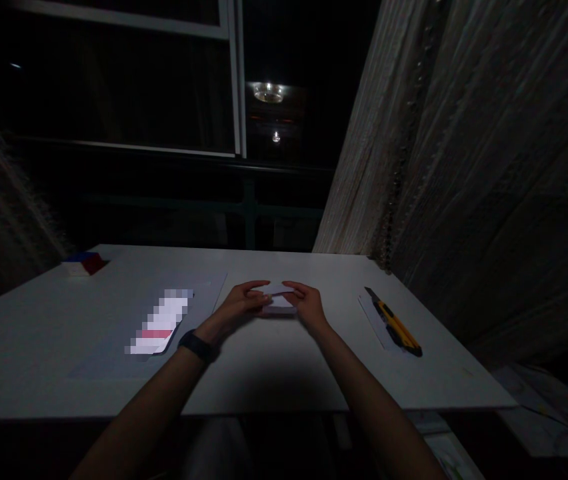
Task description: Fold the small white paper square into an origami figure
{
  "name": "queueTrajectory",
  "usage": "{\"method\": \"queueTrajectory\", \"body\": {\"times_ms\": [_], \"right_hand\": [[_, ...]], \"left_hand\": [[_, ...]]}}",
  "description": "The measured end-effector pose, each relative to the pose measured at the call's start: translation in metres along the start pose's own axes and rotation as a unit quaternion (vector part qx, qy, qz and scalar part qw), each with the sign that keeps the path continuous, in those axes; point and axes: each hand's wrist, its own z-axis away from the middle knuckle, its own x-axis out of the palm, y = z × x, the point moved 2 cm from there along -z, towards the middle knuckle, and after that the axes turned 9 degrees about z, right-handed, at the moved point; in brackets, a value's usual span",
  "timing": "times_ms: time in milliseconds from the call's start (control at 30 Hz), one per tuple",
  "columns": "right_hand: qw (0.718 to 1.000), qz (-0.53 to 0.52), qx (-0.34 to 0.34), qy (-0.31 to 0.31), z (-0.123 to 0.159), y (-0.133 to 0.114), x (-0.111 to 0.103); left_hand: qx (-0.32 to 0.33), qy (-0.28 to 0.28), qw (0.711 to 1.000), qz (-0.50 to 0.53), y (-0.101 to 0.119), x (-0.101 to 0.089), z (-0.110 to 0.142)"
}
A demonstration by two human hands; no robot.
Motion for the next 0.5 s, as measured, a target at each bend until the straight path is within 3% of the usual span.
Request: {"method": "queueTrajectory", "body": {"times_ms": [267, 500], "right_hand": [[1.0, -0.002, 0.017, 0.016, -0.001, 0.007, 0.002], [1.0, 0.003, 0.019, 0.0, -0.001, 0.012, 0.006]], "left_hand": [[0.013, 0.048, 0.998, -0.029, -0.006, 0.001, -0.004], [0.061, 0.071, 0.99, -0.102, -0.001, 0.006, -0.001]]}}
